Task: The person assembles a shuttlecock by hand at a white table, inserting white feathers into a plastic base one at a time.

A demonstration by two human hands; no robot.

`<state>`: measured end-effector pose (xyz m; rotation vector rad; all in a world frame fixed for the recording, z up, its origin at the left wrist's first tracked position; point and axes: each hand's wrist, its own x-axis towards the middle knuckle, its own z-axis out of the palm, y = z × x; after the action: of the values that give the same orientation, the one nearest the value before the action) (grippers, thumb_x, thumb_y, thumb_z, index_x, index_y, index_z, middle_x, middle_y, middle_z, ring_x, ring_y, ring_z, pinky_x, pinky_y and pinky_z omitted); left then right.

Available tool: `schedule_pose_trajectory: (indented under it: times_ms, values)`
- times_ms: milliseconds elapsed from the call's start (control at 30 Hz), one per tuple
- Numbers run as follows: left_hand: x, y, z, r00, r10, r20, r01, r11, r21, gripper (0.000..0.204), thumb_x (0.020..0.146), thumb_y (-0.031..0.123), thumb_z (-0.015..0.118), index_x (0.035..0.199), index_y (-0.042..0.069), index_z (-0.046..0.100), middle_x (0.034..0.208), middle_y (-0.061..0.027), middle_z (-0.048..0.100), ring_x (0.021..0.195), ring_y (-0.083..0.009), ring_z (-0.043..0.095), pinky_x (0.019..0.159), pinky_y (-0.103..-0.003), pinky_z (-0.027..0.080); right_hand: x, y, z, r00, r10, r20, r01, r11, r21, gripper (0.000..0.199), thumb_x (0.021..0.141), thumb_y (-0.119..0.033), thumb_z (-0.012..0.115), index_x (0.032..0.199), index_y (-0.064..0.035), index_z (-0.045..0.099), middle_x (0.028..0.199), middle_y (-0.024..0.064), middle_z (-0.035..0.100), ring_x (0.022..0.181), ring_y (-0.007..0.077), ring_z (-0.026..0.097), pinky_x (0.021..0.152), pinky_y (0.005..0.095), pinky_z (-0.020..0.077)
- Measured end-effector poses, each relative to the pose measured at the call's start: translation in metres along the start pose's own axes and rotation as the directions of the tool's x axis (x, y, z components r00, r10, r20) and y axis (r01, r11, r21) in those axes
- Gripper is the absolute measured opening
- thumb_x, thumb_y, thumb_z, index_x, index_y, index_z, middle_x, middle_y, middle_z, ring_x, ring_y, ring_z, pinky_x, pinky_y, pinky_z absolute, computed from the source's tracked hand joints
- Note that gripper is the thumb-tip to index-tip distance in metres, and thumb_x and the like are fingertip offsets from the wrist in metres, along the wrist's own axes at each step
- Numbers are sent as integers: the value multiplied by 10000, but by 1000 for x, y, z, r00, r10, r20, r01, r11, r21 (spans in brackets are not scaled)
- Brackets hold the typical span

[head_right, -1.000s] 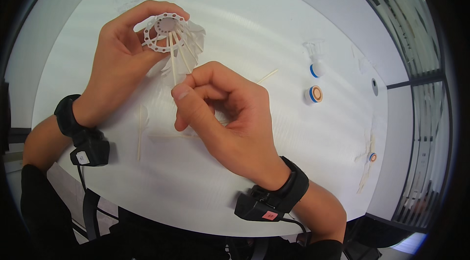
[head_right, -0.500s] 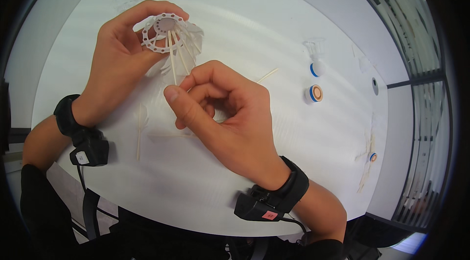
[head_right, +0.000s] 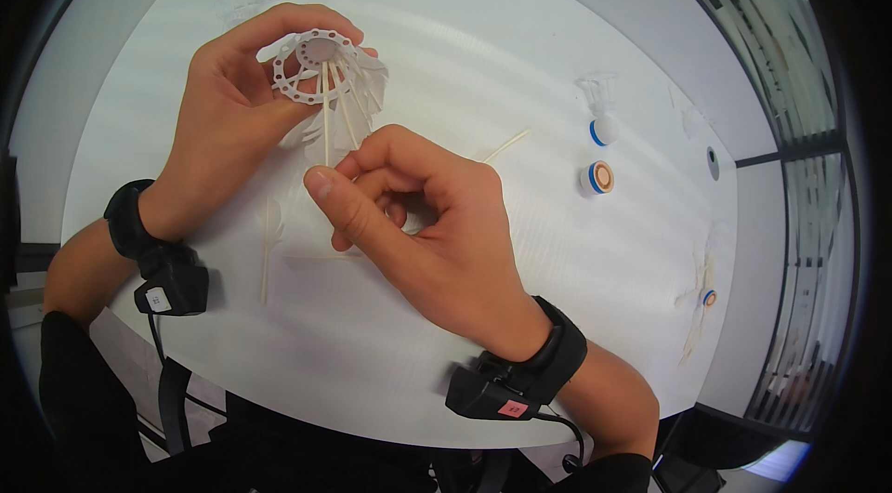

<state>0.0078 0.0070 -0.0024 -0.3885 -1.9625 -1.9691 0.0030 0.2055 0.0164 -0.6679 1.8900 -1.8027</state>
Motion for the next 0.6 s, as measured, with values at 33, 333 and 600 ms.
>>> schedule_pose_trajectory:
  times_ms: [33, 333, 600]
  values:
    - [0, 2, 0, 1000, -21, 10, 21, 1000, 4, 413, 794, -171, 554, 1186, -58, 618, 1178, -124, 652, 1130, -208, 652, 993, -327, 548, 0, 1, -1, 1000, -4, 8, 5, 1000, -14, 165, 959, -154, 700, 894, -11, 650, 656, -12, 661, 584, -3, 510, 552, 174, 361]
    - [0, -1, 0, 1000, -21, 12, 21, 1000, -20, 416, 791, -173, 561, 1185, -52, 618, 1165, -143, 670, 1139, -221, 652, 996, -331, 549, -1, 1, 0, 1000, -31, 0, 31, 1000, -3, 167, 972, -148, 681, 901, 0, 649, 673, 0, 670, 602, 6, 554, 545, 178, 372]
    - [0, -2, 0, 1000, -17, 8, 17, 999, -29, 417, 793, -173, 560, 1187, -49, 616, 1168, -145, 671, 1125, -217, 654, 1001, -332, 543, 0, 2, 0, 998, -60, 2, 60, 998, 19, 168, 980, -144, 669, 898, 0, 638, 682, 4, 673, 606, 6, 557, 542, 178, 373]
